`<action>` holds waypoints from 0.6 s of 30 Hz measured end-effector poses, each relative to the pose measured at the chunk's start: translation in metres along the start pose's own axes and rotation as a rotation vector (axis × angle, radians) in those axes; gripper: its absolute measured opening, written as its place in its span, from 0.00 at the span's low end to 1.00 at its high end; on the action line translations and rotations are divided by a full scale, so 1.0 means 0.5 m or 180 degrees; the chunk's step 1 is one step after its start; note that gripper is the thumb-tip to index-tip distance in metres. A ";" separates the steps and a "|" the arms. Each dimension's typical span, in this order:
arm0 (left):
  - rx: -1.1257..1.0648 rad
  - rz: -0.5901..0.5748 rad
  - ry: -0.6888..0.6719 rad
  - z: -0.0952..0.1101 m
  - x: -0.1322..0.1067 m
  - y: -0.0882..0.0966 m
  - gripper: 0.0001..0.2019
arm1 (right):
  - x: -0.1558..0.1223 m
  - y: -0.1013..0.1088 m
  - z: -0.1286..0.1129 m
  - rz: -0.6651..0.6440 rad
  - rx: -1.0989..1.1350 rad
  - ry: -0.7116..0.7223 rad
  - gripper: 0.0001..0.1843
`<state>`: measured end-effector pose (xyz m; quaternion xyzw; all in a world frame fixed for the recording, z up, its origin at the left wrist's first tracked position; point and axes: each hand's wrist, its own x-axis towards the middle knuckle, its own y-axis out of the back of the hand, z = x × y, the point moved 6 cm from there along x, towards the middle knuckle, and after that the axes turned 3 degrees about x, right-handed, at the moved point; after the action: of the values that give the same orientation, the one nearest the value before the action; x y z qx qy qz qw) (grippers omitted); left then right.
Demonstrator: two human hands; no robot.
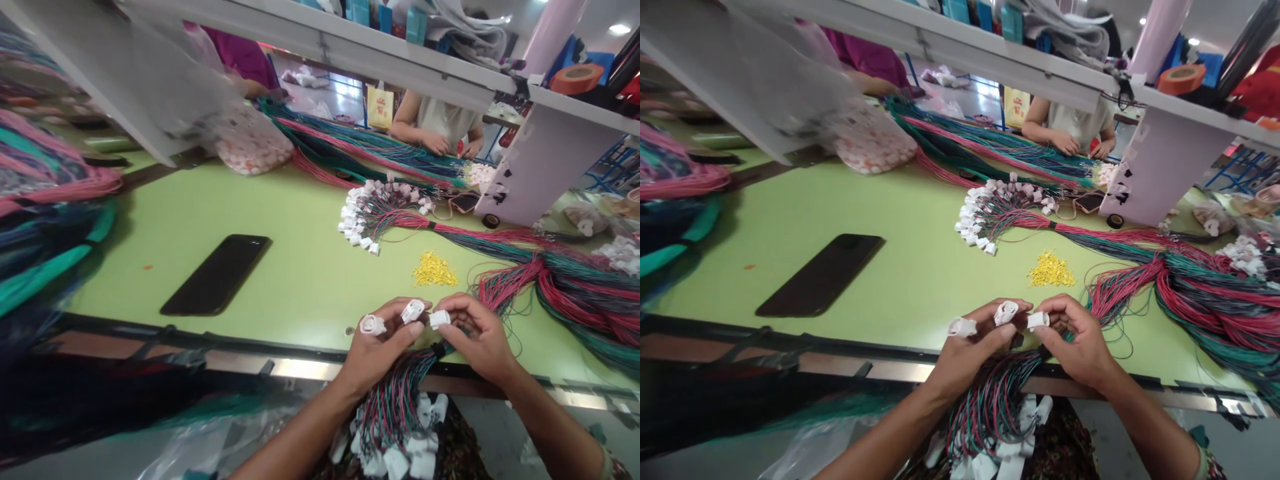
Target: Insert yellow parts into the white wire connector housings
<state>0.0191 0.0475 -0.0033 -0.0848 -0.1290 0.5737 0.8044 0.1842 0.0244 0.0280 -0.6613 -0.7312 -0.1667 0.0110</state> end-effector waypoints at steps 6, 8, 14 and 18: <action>-0.0257 0.0468 0.0211 0.007 0.022 0.033 0.12 | -0.097 -0.092 -0.044 -0.2415 -0.0353 0.0784 0.05; -0.0201 0.0556 0.0237 0.013 0.028 0.035 0.15 | -0.125 -0.110 -0.051 -0.2919 -0.0355 0.0840 0.05; 0.0137 0.0146 0.0319 0.014 0.018 0.005 0.18 | -0.056 -0.042 -0.032 -0.2200 -0.0454 0.0348 0.06; 0.0195 0.0222 0.0544 -0.006 0.012 0.000 0.16 | 0.036 0.063 0.045 -0.0611 -0.2162 -0.0067 0.07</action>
<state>0.0219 0.0532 -0.0055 -0.1132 -0.0392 0.5957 0.7942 0.2172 0.0500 0.0183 -0.5571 -0.6930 -0.3938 -0.2329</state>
